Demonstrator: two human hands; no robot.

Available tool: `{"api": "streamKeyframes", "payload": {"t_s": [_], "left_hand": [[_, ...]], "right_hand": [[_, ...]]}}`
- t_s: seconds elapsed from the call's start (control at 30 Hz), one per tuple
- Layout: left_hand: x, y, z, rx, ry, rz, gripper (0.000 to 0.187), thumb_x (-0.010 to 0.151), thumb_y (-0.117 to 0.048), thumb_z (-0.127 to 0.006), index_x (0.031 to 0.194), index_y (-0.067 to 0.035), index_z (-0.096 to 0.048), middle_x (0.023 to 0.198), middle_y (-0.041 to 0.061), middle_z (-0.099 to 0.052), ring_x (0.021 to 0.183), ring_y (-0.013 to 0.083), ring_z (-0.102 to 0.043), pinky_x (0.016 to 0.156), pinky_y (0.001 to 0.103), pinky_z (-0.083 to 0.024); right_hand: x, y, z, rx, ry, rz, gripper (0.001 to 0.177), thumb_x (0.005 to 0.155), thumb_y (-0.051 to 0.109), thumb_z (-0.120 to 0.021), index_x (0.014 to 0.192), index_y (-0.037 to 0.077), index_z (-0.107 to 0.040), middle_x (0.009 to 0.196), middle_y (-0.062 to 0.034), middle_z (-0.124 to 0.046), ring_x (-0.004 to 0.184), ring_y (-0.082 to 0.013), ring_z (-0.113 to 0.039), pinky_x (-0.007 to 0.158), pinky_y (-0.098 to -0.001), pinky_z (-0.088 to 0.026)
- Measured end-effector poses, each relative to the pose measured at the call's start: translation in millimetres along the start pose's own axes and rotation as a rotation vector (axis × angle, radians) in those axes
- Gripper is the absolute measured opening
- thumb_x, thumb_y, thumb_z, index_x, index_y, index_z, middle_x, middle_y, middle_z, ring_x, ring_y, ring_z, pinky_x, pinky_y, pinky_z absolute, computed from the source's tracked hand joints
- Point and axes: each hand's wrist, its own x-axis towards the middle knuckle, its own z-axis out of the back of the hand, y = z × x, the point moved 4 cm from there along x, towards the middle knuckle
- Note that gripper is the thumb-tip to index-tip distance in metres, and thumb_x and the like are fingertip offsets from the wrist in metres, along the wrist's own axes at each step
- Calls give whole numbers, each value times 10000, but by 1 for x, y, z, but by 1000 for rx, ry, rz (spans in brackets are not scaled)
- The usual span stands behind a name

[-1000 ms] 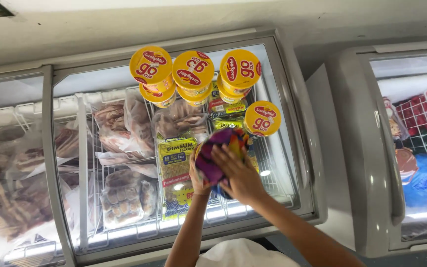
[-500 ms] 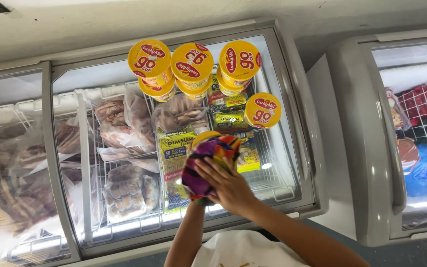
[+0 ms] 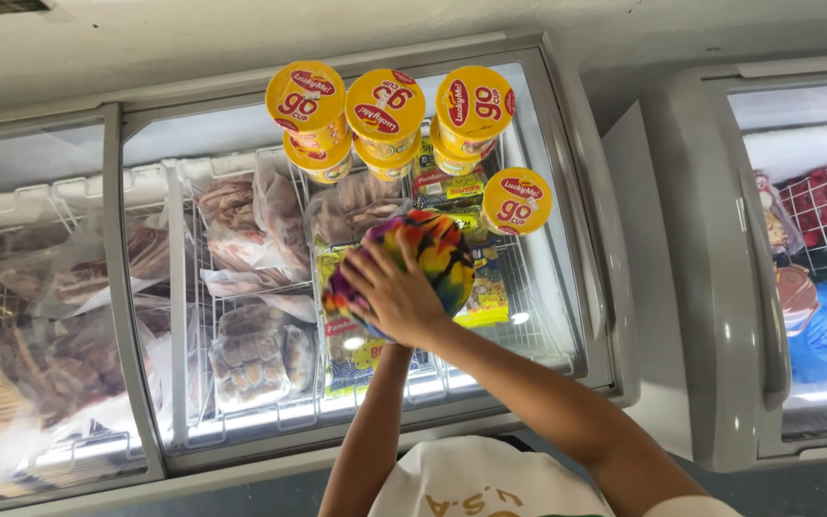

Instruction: The recorder wipes cup noodles with a colorful rag and organizes them onto a grocery store shelf.

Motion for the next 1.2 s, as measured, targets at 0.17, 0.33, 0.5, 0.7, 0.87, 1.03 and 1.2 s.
{"api": "streamKeyframes", "payload": {"t_s": [0.17, 0.33, 0.5, 0.7, 0.87, 1.03, 1.2], "left_hand": [[18, 11, 51, -461, -62, 535, 882, 918, -581, -544, 1580, -66, -273, 1568, 138, -413, 1446, 246, -416, 1209, 425, -333], [26, 24, 90, -1078, -159, 77, 1238, 674, -553, -935, 1555, -13, -254, 1499, 178, -487, 1390, 286, -520, 1189, 410, -453], [32, 24, 176, -934, -405, -142, 1415, 647, -472, -976, 1610, 29, -69, 1644, 299, -184, 1533, 479, -228, 1263, 582, -261], [62, -5, 239, -271, -180, -469, 1002, 649, -568, -895, 1479, -236, -443, 1581, 197, -291, 1436, 478, -279, 1071, 646, -328], [90, -10, 225, -208, 230, -408, 733, 872, -497, -754, 1506, -230, -500, 1476, 193, -466, 1361, 448, -432, 1113, 539, -439], [57, -16, 214, -1368, 820, 228, 684, 993, -622, -391, 1473, -150, -518, 1392, 165, -605, 1277, 327, -616, 1073, 460, -511], [6, -30, 240, -1828, 1106, 588, 743, 1015, -602, -351, 1483, -43, -493, 1384, 244, -582, 1258, 365, -559, 1078, 497, -442]], "right_hand": [[-81, 11, -21, 407, 10, 261, 459, 1045, 410, -538, 1424, 160, -601, 1516, -12, -574, 1534, -243, -401, 1298, -554, -115], [-207, -54, -104, 1788, 122, -539, 526, 1076, 452, -504, 1426, 61, -549, 1436, -182, -553, 1276, -301, -568, 1095, -488, -460], [-245, -82, -17, 2300, -241, -1168, 674, 991, 593, -423, 1456, 112, -499, 1386, -204, -570, 1218, -347, -594, 1055, -525, -469], [-257, -102, -4, 2356, -600, -1020, 756, 952, 660, -418, 1486, 129, -476, 1431, -113, -585, 1280, -307, -594, 1109, -520, -434], [-249, -106, -60, 2234, -605, -825, 740, 1002, 629, -521, 1498, 87, -430, 1365, -137, -597, 1251, -312, -595, 1123, -520, -435], [-181, -56, 88, 1078, -628, -244, 706, 891, 524, -677, 1525, 279, -487, 1633, -133, -387, 1508, -361, -377, 1235, -513, -343], [-174, -37, 115, 522, -642, -9, 662, 771, 383, -814, 1384, 266, -594, 1562, -135, -412, 1467, -413, -396, 1223, -559, -355]]}}
